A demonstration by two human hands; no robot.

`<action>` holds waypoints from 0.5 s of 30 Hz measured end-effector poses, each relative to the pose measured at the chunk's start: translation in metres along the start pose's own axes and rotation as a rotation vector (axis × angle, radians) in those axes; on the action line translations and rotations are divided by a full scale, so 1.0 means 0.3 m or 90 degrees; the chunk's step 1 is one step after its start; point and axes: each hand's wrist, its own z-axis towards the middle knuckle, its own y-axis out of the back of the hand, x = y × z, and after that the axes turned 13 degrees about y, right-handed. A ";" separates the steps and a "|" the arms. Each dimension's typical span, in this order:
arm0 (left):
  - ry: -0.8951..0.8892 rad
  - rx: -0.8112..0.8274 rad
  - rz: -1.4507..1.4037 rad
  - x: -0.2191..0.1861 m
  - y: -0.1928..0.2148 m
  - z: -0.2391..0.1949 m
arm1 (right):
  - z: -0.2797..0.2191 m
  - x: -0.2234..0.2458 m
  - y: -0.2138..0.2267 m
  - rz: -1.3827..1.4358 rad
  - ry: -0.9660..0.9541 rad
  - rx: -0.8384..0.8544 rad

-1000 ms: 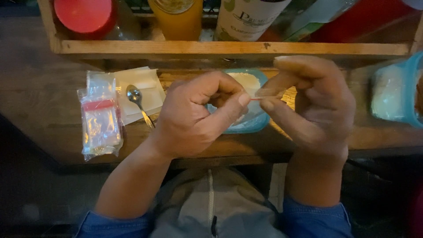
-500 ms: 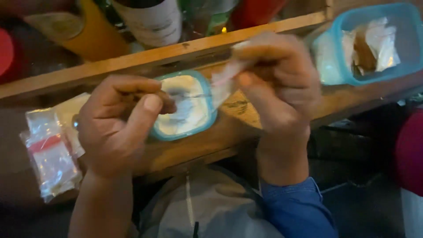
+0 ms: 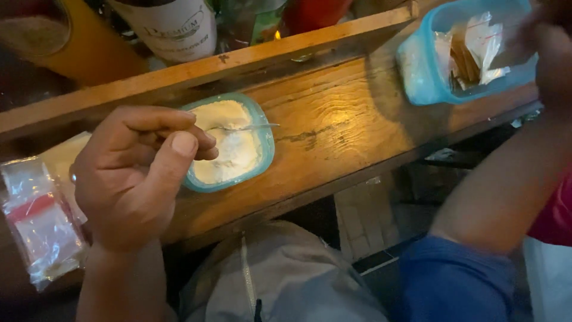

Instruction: Packaging white powder into small resealable plastic bags using a spoon.

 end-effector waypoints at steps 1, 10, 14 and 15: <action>0.001 0.000 0.007 -0.002 0.000 0.000 | -0.005 -0.048 -0.026 0.105 -0.122 0.017; 0.001 0.005 0.013 -0.002 -0.004 0.005 | 0.019 -0.066 -0.038 -0.145 0.071 0.069; 0.005 -0.011 0.013 -0.001 -0.006 0.006 | -0.009 -0.077 -0.043 -0.132 0.084 0.045; 0.002 -0.006 0.015 0.000 -0.005 0.007 | -0.016 -0.073 -0.046 -0.123 0.091 0.027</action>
